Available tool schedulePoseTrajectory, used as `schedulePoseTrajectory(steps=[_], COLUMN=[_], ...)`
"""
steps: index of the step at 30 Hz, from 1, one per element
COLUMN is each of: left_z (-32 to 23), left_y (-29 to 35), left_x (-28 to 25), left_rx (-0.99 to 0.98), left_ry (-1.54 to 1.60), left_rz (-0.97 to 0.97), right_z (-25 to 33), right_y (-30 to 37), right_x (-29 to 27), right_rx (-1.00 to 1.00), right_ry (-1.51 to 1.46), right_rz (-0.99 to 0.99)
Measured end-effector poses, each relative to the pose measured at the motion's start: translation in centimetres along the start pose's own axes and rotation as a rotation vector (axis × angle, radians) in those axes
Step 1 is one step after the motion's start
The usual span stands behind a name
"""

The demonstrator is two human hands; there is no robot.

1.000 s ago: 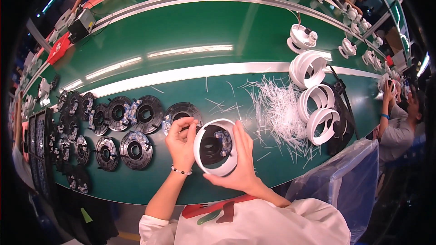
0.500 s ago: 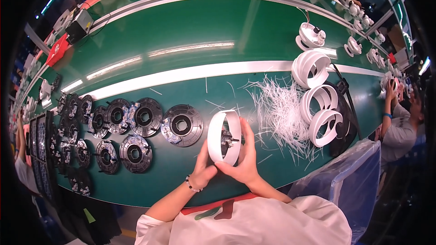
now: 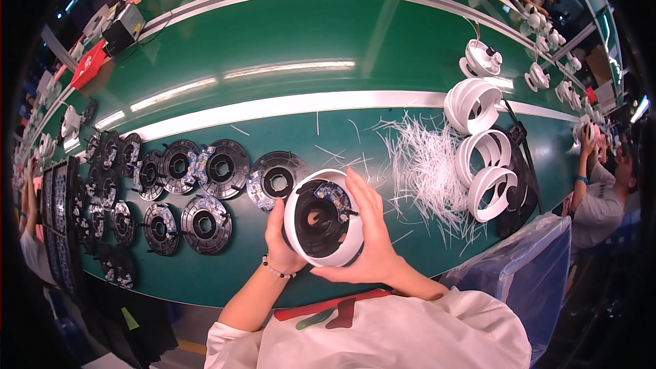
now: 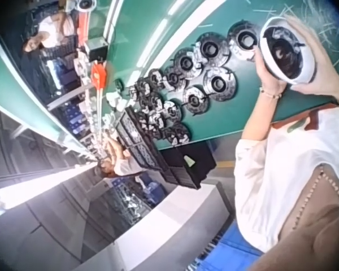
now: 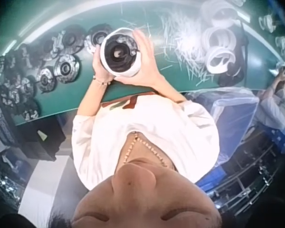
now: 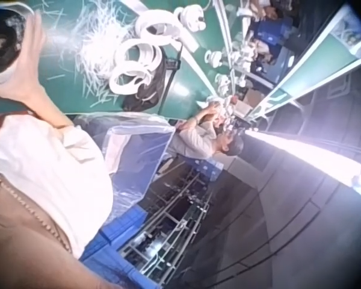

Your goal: Assembling circular LED light fixtures by fitting circuit boards and internal components into plastic housings on a production line.

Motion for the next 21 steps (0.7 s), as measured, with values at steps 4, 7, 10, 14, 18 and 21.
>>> schedulePoseTrajectory(steps=[4, 7, 10, 14, 18, 21], left_z=[0.0, -0.1, -0.2, -0.1, -0.2, -0.3], left_y=[0.1, -0.1, -0.2, 0.0, 0.2, 0.4], left_x=[0.5, 1.2, 1.4, 1.6, 1.5, -0.3], left_rx=[0.030, 0.040, 0.028, 0.015, 0.025, -0.076], left_ry=[0.008, 0.021, 0.057, 0.023, 0.028, 0.027], left_rz=[0.010, -0.007, 0.009, 0.110, 0.138, 0.102], right_z=[1.0, 0.8, 0.3, 1.0, 1.5, 1.5], right_y=[0.0, 0.1, 0.3, 0.3, -0.1, -0.3], right_x=[-0.1, -0.1, 0.0, 0.0, 0.0, -0.2], right_rx=[0.006, -0.034, -0.047, 0.004, 0.005, -0.037], right_ry=[0.061, 0.073, 0.072, 0.158, 0.244, 0.218], right_rz=[-0.004, 0.003, 0.004, 0.023, 0.048, 0.096])
Point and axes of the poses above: each hand's wrist, its own y-axis away from the middle knuckle, its own x-axis out of the palm, z = x × y, the point moved 2 cm from there along -y, towards the middle knuckle, and after that the axes turned 1 degree about z, right-handed, at the moved point
